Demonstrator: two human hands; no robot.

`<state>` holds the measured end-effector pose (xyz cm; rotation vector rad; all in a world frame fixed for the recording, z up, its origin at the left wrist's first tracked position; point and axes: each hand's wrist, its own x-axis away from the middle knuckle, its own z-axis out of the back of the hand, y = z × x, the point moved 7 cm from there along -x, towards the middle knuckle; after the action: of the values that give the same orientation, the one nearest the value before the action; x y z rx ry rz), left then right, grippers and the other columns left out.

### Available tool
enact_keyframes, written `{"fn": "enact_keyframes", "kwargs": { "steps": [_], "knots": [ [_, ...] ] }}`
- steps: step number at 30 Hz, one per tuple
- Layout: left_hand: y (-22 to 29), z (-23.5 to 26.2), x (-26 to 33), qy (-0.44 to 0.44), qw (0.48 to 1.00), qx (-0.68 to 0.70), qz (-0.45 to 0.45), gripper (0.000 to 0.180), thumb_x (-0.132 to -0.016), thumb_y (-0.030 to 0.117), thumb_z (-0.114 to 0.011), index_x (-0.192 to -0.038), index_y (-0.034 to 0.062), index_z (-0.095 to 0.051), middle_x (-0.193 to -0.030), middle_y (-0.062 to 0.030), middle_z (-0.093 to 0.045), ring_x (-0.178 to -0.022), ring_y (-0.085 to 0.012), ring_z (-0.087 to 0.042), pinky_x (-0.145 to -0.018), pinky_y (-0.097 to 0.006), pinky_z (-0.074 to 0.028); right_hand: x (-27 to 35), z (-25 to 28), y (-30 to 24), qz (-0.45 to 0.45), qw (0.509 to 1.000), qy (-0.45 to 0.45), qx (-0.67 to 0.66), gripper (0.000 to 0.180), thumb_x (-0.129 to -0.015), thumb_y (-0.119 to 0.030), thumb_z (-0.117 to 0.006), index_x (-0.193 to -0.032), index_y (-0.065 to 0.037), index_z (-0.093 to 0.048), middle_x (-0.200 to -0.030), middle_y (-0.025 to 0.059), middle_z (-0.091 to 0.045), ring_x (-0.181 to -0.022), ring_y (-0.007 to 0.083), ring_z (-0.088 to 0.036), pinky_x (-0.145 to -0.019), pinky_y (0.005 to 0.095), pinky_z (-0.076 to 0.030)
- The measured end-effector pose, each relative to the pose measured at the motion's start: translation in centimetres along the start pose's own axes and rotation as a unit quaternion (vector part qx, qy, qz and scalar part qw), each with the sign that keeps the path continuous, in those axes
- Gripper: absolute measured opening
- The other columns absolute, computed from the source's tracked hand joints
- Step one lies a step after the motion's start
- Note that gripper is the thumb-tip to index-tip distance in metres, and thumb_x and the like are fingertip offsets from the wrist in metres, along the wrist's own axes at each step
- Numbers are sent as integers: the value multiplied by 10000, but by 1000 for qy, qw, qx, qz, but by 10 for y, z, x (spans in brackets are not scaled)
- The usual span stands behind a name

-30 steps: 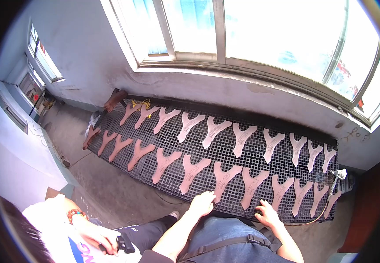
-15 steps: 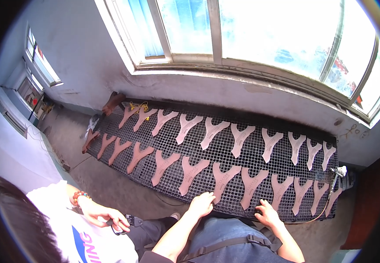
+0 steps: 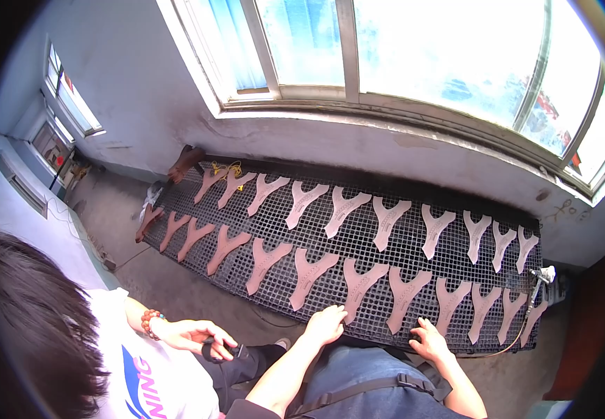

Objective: Collect the leather shoe parts from the drying rack after they have been sprayed.

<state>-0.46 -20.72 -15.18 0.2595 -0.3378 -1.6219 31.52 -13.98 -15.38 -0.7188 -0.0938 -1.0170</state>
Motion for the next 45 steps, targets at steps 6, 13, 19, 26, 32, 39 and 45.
{"fn": "enact_keyframes", "kwargs": {
  "steps": [6,13,19,26,32,39,45],
  "knots": [
    [-6,-7,-2,-22,1000,0,8,384,-872,229,-607,-1219,84,-687,-1359,-101,-642,-1252,-248,-605,-1009,-400,-529,0,-1,2,-1,1000,-6,-4,472,-863,-341,-710,-1268,-102,-671,-1588,242,-371,-1507,374,-304,-1222,441,-298],
    [-10,-9,-9,-49,998,17,20,387,-875,253,-607,-1221,97,-685,-1359,-110,-638,-1233,-259,-616,-992,-408,-537,0,2,1,8,1000,3,5,455,-861,-336,-704,-1259,-117,-682,-1587,213,-388,-1497,359,-327,-1215,424,-314],
    [-6,-6,-9,-54,998,11,12,382,-873,271,-613,-1205,96,-683,-1347,-128,-641,-1218,-267,-624,-978,-415,-542,0,2,0,14,1000,-3,9,459,-861,-334,-702,-1260,-109,-682,-1586,224,-383,-1498,366,-323,-1216,425,-311],
    [8,5,-12,-94,995,28,33,430,-899,285,-610,-1275,81,-653,-1398,-144,-610,-1278,-290,-591,-1059,-412,-496,0,1,1,23,1000,-10,14,471,-852,-332,-705,-1260,-99,-681,-1586,236,-377,-1498,373,-321,-1218,425,-307],
    [22,26,-23,-61,996,61,18,420,-918,282,-610,-1280,71,-649,-1410,-150,-600,-1282,-297,-586,-1069,-414,-486,-1,1,2,33,999,-6,11,468,-852,-336,-706,-1249,-90,-683,-1586,246,-372,-1496,387,-319,-1219,433,-304],
    [27,65,-42,28,992,120,-7,427,-921,273,-606,-1293,67,-643,-1391,-156,-610,-1270,-302,-595,-1081,-413,-473,0,0,1,35,999,-5,22,468,-853,-335,-696,-1250,-88,-684,-1583,244,-377,-1492,381,-330,-1216,429,-308],
    [13,96,-70,72,987,144,-1,437,-920,259,-627,-1327,98,-630,-1429,-129,-590,-1277,-315,-587,-1084,-404,-467,-1,-1,1,29,999,-6,32,467,-856,-343,-697,-1251,-95,-684,-1588,232,-375,-1493,379,-329,-1213,431,-314]
  ]
}}
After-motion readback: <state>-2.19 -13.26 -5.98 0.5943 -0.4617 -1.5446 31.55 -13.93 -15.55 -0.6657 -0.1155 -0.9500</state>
